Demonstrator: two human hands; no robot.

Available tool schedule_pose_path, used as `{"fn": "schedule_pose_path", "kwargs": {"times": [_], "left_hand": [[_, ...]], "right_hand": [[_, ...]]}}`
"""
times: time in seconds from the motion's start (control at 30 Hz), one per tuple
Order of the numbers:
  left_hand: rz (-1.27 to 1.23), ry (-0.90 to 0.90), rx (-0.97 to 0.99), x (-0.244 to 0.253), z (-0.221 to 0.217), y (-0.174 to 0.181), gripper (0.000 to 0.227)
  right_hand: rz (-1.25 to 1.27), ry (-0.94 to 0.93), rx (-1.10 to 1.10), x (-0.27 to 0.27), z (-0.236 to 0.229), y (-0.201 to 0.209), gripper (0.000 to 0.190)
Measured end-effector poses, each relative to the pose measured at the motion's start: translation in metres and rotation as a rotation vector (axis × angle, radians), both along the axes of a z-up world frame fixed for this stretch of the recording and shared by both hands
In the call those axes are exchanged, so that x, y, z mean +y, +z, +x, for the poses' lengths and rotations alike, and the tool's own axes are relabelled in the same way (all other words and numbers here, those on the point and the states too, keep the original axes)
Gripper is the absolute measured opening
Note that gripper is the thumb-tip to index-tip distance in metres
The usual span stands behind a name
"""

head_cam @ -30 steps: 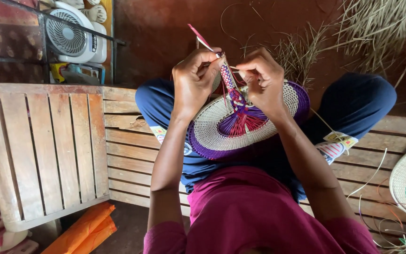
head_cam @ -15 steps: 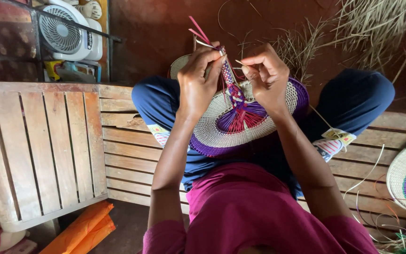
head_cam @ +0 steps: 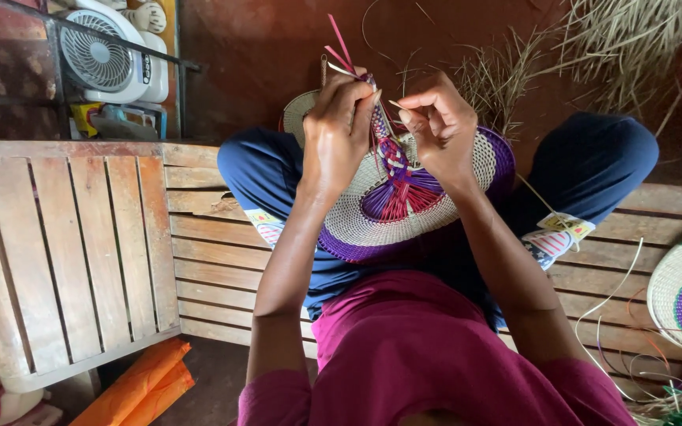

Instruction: Weaving a decorative pattern onto a fan handle using thin colored strands

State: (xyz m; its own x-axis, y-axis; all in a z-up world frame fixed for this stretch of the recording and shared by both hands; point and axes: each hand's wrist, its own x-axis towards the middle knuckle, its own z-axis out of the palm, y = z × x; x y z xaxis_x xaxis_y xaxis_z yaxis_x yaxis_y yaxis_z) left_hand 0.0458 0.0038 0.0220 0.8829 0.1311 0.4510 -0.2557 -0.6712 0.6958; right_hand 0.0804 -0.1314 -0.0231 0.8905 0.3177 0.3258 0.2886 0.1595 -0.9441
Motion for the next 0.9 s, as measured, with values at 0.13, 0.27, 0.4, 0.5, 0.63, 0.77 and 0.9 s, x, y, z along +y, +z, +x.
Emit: {"fn": "schedule_pose_path", "kwargs": {"times": [0.13,0.27,0.4,0.5,0.63,0.77,0.9], "left_hand": [[-0.031,-0.036,-0.012,0.005,0.0,0.002,0.003],[-0.082,-0.015,-0.016,0.006,0.001,0.007,0.005],[-0.099,-0.059,-0.01,0.005,0.001,0.009,0.006],[-0.146,-0.062,0.002,0.006,-0.002,0.007,0.005],[-0.176,-0.017,0.029,0.009,-0.004,0.008,0.006],[-0.156,-0.054,-0.019,0.008,-0.004,0.01,0.005],[-0.176,-0.012,-0.034,0.007,-0.009,0.01,0.006]], "right_hand": [[0.0,0.005,-0.015,0.001,0.001,0.003,0.025],[-0.031,0.023,-0.053,0.003,0.001,0.0,0.018],[-0.027,0.068,-0.023,0.005,0.001,0.004,0.017],[-0.044,0.087,-0.06,0.006,0.003,0.005,0.013],[-0.13,0.088,-0.092,0.008,0.005,0.005,0.012],[-0.119,0.087,-0.164,0.01,0.009,0.005,0.01],[-0.16,0.059,-0.268,0.014,0.009,0.017,0.011]]}}
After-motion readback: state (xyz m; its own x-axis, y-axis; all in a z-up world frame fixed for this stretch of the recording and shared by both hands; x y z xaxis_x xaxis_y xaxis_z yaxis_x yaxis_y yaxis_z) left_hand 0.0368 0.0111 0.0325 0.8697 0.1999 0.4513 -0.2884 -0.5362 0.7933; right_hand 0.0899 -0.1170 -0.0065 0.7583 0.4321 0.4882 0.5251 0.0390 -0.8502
